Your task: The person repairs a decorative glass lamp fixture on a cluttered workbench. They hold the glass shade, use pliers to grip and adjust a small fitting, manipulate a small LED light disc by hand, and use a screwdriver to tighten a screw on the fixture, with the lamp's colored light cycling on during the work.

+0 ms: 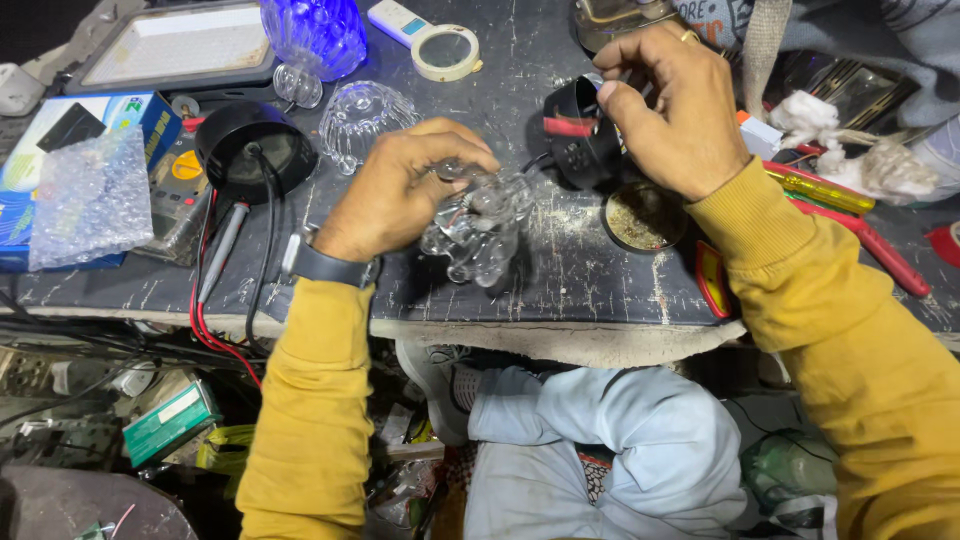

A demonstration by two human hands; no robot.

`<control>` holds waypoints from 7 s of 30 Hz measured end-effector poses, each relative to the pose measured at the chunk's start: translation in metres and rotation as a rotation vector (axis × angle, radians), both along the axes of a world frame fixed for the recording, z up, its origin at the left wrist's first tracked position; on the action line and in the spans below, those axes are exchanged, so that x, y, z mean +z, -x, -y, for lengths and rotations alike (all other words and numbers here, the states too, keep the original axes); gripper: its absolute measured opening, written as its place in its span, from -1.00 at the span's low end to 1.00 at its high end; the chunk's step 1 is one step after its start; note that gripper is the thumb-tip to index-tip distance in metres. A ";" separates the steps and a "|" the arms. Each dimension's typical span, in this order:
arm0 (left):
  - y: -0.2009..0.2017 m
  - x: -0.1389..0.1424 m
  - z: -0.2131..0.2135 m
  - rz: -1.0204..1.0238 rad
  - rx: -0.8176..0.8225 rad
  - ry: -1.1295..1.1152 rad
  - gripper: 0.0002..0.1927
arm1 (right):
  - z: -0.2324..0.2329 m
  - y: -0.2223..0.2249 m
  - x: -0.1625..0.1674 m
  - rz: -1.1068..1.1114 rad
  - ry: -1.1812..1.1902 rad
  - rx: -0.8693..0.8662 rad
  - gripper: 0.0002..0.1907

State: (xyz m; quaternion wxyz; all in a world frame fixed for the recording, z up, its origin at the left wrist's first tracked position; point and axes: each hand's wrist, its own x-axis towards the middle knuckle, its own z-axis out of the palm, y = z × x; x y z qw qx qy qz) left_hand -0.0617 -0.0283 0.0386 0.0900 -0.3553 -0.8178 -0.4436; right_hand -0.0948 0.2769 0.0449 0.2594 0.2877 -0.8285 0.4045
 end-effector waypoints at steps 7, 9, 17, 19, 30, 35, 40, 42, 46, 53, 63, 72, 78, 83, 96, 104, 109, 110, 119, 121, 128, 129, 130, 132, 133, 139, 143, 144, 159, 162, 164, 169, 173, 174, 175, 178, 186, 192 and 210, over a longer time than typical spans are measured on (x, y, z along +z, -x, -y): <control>0.017 0.028 0.006 -0.197 0.023 0.267 -0.52 | -0.009 0.012 -0.018 0.510 0.170 0.173 -0.58; 0.015 0.029 -0.002 -0.212 0.050 0.295 -0.52 | -0.010 0.004 -0.022 0.589 0.163 0.147 -0.56; -0.035 0.066 -0.037 -0.113 0.047 0.323 -0.33 | -0.011 0.013 -0.022 1.087 0.386 0.285 -0.56; -0.046 0.056 -0.065 -0.231 0.259 0.435 -0.40 | -0.017 0.013 -0.024 1.056 0.361 0.359 -0.76; -0.004 0.010 -0.128 -0.118 0.463 0.966 -0.86 | -0.053 0.007 -0.028 0.627 -0.122 0.205 -0.83; -0.032 0.025 -0.114 -0.472 0.505 1.160 -0.72 | -0.060 0.007 -0.023 0.456 -0.251 0.122 -0.77; -0.065 0.039 -0.068 -0.517 0.576 0.918 -0.25 | -0.055 -0.012 0.001 0.250 -0.311 -0.105 -0.81; -0.067 0.040 -0.056 -0.489 0.471 0.728 -0.23 | -0.044 -0.030 0.014 0.062 -0.164 -0.236 -0.82; -0.066 0.031 -0.054 -0.481 0.531 0.803 -0.21 | 0.016 -0.053 0.023 -0.486 -0.653 -0.197 -0.79; -0.078 0.023 -0.018 -0.445 0.515 0.543 -0.28 | 0.040 -0.028 0.033 -0.063 -1.095 -0.105 -0.63; -0.091 0.003 0.011 -0.414 0.615 0.315 -0.17 | 0.045 -0.024 0.035 -0.145 -0.987 0.124 -0.68; -0.083 -0.010 0.034 -0.503 0.444 0.149 -0.20 | 0.075 -0.042 0.056 -0.210 -0.923 0.272 -0.71; -0.068 -0.021 0.041 -0.573 0.433 0.099 -0.27 | 0.087 -0.042 0.066 -0.319 -0.984 0.301 -0.88; -0.059 -0.023 0.046 -0.560 0.419 0.119 -0.29 | 0.093 -0.036 0.066 -0.482 -1.201 0.211 -0.88; -0.057 -0.008 0.043 -0.442 0.366 0.148 -0.30 | 0.104 -0.033 0.052 -0.524 -1.227 0.204 -0.79; -0.060 -0.006 0.046 -0.431 0.449 0.161 -0.29 | 0.079 -0.018 0.038 -0.099 -0.829 0.343 -0.75; -0.059 -0.009 0.049 -0.413 0.440 0.165 -0.27 | 0.073 -0.007 0.030 0.370 -0.755 0.307 -0.73; -0.058 -0.009 0.050 -0.409 0.435 0.161 -0.26 | 0.075 -0.004 0.032 0.539 -0.733 0.291 -0.71; -0.051 -0.009 0.051 -0.378 0.404 0.178 -0.29 | 0.082 -0.014 0.047 -0.117 -0.801 0.318 -0.78; -0.051 -0.009 0.048 -0.349 0.422 0.173 -0.31 | 0.083 -0.011 0.046 -0.147 -0.894 0.250 -0.82; -0.050 -0.013 0.045 -0.355 0.450 0.193 -0.31 | 0.087 -0.019 0.049 -0.335 -0.931 0.229 -0.88; -0.049 -0.012 0.042 -0.366 0.442 0.202 -0.31 | 0.087 -0.021 0.051 -0.357 -0.926 0.218 -0.89; -0.050 -0.010 0.041 -0.341 0.435 0.187 -0.31 | 0.089 -0.022 0.052 -0.378 -0.930 0.207 -0.89; -0.052 -0.004 0.038 -0.309 0.431 0.157 -0.33 | 0.094 -0.026 0.049 -0.453 -0.940 0.176 -0.89; -0.052 -0.001 0.036 -0.343 0.427 0.167 -0.33 | 0.097 -0.027 0.046 -0.498 -0.947 0.157 -0.88; -0.056 -0.002 0.026 -0.393 0.484 0.220 -0.30 | 0.105 -0.031 0.024 -0.474 -0.809 0.090 -0.87; -0.060 -0.010 0.017 -0.417 0.574 0.300 -0.24 | 0.090 -0.033 0.032 -0.421 -0.734 0.120 -0.80; -0.061 -0.010 0.012 -0.411 0.603 0.315 -0.22 | 0.085 -0.035 0.037 -0.340 -0.705 0.126 -0.67; -0.076 0.015 0.045 -0.040 0.396 -0.062 -0.24 | 0.130 -0.092 -0.023 -0.350 -0.514 -0.026 0.01; -0.096 0.013 0.052 -0.181 0.438 -0.097 -0.43 | 0.120 -0.079 -0.016 -0.317 -0.525 0.066 -0.07; -0.111 0.009 0.048 -0.265 0.435 -0.128 -0.55 | 0.106 -0.072 -0.009 -0.285 -0.511 0.174 -0.06; -0.131 -0.012 0.012 -0.087 0.611 0.034 -0.62 | 0.075 -0.057 0.010 -0.336 -0.656 0.301 -0.08; -0.120 -0.030 -0.012 -0.025 0.513 -0.019 -0.63 | 0.053 -0.065 0.008 -0.409 -0.708 0.275 -0.20; -0.114 -0.032 -0.016 0.009 0.467 -0.033 -0.65 | 0.048 -0.068 0.004 -0.421 -0.695 0.257 -0.21; -0.109 -0.035 -0.019 -0.006 0.429 -0.040 -0.68 | 0.045 -0.071 -0.002 -0.427 -0.686 0.225 -0.23; -0.108 -0.039 -0.028 0.044 0.414 0.013 -0.78 | 0.034 -0.081 -0.022 -0.502 -0.663 0.044 -0.28; -0.125 -0.040 -0.073 0.081 0.453 -0.063 -0.77 | 0.018 -0.088 -0.049 -0.396 -0.479 -0.104 -0.29; -0.124 -0.048 -0.076 0.054 0.562 0.018 -0.79 | -0.019 -0.137 -0.031 -0.324 -0.403 -0.020 -0.16; -0.115 -0.051 -0.069 0.140 0.393 -0.203 -0.79 | -0.103 -0.123 -0.001 -0.163 -0.776 -0.439 -0.84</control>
